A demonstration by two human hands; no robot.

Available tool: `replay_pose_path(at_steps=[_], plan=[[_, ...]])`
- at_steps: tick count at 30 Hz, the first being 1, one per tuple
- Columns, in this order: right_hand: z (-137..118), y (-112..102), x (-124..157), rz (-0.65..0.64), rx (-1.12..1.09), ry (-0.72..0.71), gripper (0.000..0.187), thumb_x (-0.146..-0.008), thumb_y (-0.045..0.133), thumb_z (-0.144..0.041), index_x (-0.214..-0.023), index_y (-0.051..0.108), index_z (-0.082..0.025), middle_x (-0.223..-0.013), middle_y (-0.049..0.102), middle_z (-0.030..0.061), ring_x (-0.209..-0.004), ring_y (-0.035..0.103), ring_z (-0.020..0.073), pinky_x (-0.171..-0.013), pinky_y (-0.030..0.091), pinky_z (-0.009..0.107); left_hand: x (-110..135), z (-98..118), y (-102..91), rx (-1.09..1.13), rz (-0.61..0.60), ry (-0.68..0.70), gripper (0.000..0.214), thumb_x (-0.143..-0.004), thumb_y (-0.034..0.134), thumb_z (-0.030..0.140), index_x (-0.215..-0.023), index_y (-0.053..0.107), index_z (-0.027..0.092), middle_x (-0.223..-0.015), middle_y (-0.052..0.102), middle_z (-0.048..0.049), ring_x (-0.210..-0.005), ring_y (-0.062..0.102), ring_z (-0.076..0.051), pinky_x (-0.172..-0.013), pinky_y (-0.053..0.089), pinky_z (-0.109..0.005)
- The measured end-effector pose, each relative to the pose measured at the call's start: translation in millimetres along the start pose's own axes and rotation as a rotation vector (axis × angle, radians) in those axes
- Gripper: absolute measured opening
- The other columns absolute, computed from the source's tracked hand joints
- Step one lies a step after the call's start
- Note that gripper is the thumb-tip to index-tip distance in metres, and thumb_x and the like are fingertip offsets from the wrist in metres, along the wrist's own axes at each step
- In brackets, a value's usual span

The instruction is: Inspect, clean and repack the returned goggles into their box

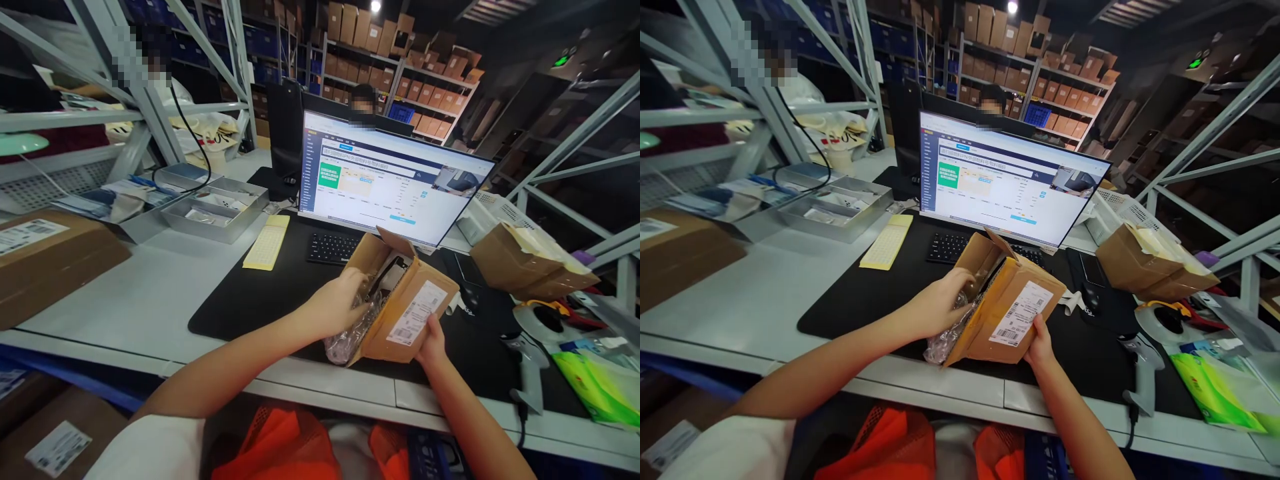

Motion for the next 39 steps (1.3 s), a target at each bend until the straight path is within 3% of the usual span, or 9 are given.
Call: replay_pose_path(at_steps=[3,6,13,18,22,24,28,33,39], plan=[[-7,-8,2,0.045,-0.007,-0.031,0.053,-0.056,0.080,-0.064,-0.094,0.071,-0.029,-0.094,0.079,0.0065,-0.127,0.060,0.0406,-0.112,0.042,0.064,-3,-8,14.3,-0.117,-0.086,-0.123,0.050,-0.092,0.061,0.033,-0.136,0.049,0.014,-0.107,0.072,-0.0145,-0.094,0.071,-0.032,-0.075,0.052,-0.040],[-16,-18,1,0.071,-0.005,-0.064,0.051,-0.055,0.081,-0.063,-0.092,0.071,-0.029,-0.090,0.079,0.0056,-0.123,0.062,0.0416,-0.110,0.044,0.066,-3,-11,17.8,-0.259,-0.150,-0.126,0.024,-0.098,0.049,0.032,-0.103,0.068,0.017,-0.091,0.074,-0.0111,-0.084,0.071,-0.029,-0.066,0.044,-0.035],[-77,-29,-10,0.013,0.209,-0.191,0.059,-0.057,0.086,-0.053,-0.106,0.069,-0.025,-0.102,0.078,0.0088,-0.107,0.070,0.0403,-0.100,0.051,0.064,-1,-65,-31.1,-0.168,0.093,-0.174,0.044,-0.099,0.047,0.045,-0.066,0.060,0.019,-0.064,0.063,-0.0012,-0.061,0.057,-0.017,-0.056,0.027,-0.030],[-139,28,7,-0.235,0.683,-0.368,0.076,-0.056,0.093,-0.044,-0.124,0.065,-0.023,-0.126,0.071,0.0111,-0.117,0.065,0.0360,-0.103,0.051,0.052,1,-108,-27.3,-0.022,0.166,-0.177,0.052,-0.091,0.059,0.049,-0.051,0.047,0.018,-0.055,0.049,0.0011,-0.053,0.046,-0.012,-0.053,0.030,-0.027],[-161,81,18,-0.348,0.903,-0.423,0.096,-0.059,0.091,-0.052,-0.144,0.055,-0.024,-0.144,0.060,0.0114,-0.129,0.057,0.0370,-0.109,0.045,0.055,14,-79,18.0,0.195,0.044,0.055,0.018,-0.088,0.062,0.034,-0.090,0.072,0.019,-0.098,0.072,-0.0065,-0.092,0.068,-0.021,-0.082,0.053,-0.032],[-165,103,22,-0.374,0.992,-0.459,0.103,-0.059,0.090,-0.055,-0.149,0.050,-0.024,-0.148,0.056,0.0112,-0.134,0.053,0.0376,-0.114,0.039,0.056,24,-60,37.4,0.247,-0.022,0.143,0.028,-0.086,0.061,0.027,-0.111,0.071,0.022,-0.118,0.072,-0.0080,-0.115,0.065,-0.024,-0.102,0.051,-0.038],[-164,141,34,-0.466,1.109,-0.500,0.105,-0.061,0.089,-0.056,-0.152,0.046,-0.024,-0.151,0.053,0.0104,-0.137,0.051,0.0369,-0.114,0.040,0.053,34,-56,62.0,0.199,-0.136,0.082,0.028,-0.088,0.060,0.026,-0.113,0.072,0.025,-0.127,0.070,-0.0063,-0.124,0.061,-0.026,-0.111,0.046,-0.042],[-166,170,43,-0.509,1.131,-0.513,0.104,-0.062,0.089,-0.054,-0.151,0.047,-0.025,-0.149,0.054,0.0110,-0.134,0.054,0.0377,-0.113,0.042,0.056,42,-43,84.1,0.222,-0.337,0.182,0.030,-0.094,0.053,0.028,-0.117,0.071,0.027,-0.134,0.067,-0.0038,-0.127,0.060,-0.025,-0.112,0.045,-0.040],[-168,183,44,-0.542,1.222,-0.583,0.102,-0.065,0.088,-0.053,-0.153,0.044,-0.026,-0.151,0.052,0.0095,-0.135,0.051,0.0377,-0.115,0.038,0.056,40,-43,79.7,0.270,-0.219,0.197,0.027,-0.093,0.056,0.028,-0.114,0.072,0.030,-0.124,0.072,-0.0032,-0.118,0.065,-0.024,-0.103,0.052,-0.039]])
Point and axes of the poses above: each hand's wrist, its own x-axis away from the middle knuckle, its own y-axis out of the palm, z = x × y, the point moved 9 cm from there along -x, towards the middle knuckle
